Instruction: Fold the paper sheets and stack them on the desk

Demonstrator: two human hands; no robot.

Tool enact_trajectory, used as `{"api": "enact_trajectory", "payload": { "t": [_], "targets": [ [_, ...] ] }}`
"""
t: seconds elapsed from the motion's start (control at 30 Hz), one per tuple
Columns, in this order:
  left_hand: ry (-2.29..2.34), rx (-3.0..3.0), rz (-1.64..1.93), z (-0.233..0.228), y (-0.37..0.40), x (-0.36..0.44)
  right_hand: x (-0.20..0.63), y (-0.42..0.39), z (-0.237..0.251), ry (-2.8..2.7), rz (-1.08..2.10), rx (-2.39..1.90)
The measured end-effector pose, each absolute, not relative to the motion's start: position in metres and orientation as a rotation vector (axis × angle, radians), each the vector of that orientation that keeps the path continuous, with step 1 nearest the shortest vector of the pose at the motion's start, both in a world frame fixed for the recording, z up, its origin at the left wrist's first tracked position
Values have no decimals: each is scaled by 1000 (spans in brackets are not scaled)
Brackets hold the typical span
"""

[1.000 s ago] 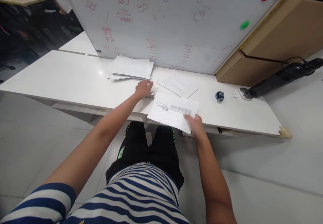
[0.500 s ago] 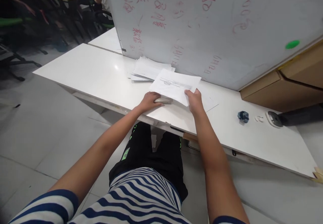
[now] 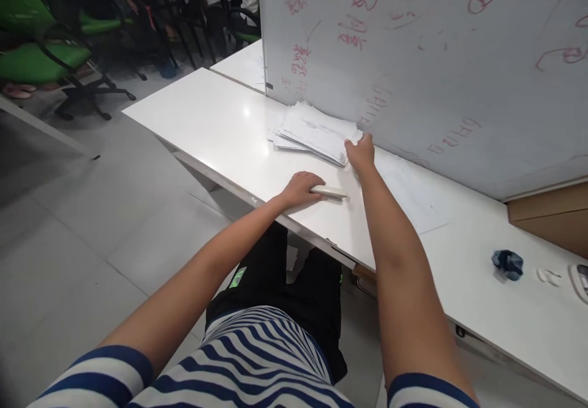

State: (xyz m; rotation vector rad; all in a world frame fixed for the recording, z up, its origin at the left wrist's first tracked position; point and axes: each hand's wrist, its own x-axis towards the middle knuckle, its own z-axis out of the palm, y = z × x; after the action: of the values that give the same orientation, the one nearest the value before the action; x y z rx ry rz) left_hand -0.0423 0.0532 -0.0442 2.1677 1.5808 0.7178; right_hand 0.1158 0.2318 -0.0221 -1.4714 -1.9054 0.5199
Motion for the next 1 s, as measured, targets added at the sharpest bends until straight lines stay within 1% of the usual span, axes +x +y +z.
{"api": "enact_trajectory", "payload": {
  "t": [0.23,0.4,0.5,0.67,0.8,1.0],
  "targets": [
    [1608,2110,767,-40,53,-42,218,160,-30,-2055,273,-1627],
    [1711,2079,683,-35,52,-41,274,120,-44,-2124,310,-1857],
    [1724,2071,694,-35,52,-41,283,105,-49,-2114,321,-1875],
    [1726,2039,713,-33,50,-41,277,89,-56,-2124,186,-1794],
    [1744,2007,684,-28,47,-40,274,85,-60,-2105,125,-1758],
    [1737,1998,707,-27,45,-40,273,84,-59,-2071,117,-1744]
  ]
}}
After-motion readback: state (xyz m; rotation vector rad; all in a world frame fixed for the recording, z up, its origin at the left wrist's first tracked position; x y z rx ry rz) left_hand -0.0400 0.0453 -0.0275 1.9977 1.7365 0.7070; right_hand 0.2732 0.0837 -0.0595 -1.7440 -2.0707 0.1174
